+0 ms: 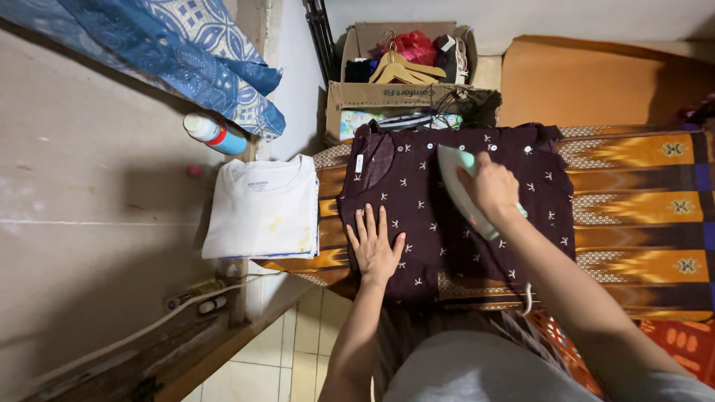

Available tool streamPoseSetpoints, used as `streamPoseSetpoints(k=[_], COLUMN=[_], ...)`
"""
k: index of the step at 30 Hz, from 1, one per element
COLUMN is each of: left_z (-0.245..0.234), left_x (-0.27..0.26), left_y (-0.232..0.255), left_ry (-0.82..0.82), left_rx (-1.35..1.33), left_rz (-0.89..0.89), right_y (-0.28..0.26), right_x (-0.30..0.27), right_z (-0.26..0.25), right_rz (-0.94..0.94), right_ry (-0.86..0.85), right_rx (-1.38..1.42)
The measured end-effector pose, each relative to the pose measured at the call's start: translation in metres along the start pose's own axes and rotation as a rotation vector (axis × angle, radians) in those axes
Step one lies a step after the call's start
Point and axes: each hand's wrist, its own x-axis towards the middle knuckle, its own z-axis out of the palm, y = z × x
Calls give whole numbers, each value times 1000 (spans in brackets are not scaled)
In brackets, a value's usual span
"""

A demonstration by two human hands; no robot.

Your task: The person irons a maroon patterned shirt on a wooden table, smoothing the fabric and using a steam iron. After folding the shirt, they retrieve a blue and white zigzag-patterned cloth from a basket, iron it, and fold it.

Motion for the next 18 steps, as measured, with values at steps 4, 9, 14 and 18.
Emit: streamPoseSetpoints(k=[4, 9, 14, 18], left_z=[0, -1, 2, 2], left_x=[0, 2, 3, 2], left_y=[1, 1, -1, 1], left_ry=[19, -17, -20, -41], left_rx=[15, 19, 20, 34], left_rz=[9, -7, 3, -3], right_y=[0, 28, 49, 44], right_x=[19, -7, -17, 11], right_z=[10, -5, -24, -20], right_rz=[-3, 77, 163, 106], right_ry=[43, -14, -28, 26], right_rx=[-13, -23, -15, -18])
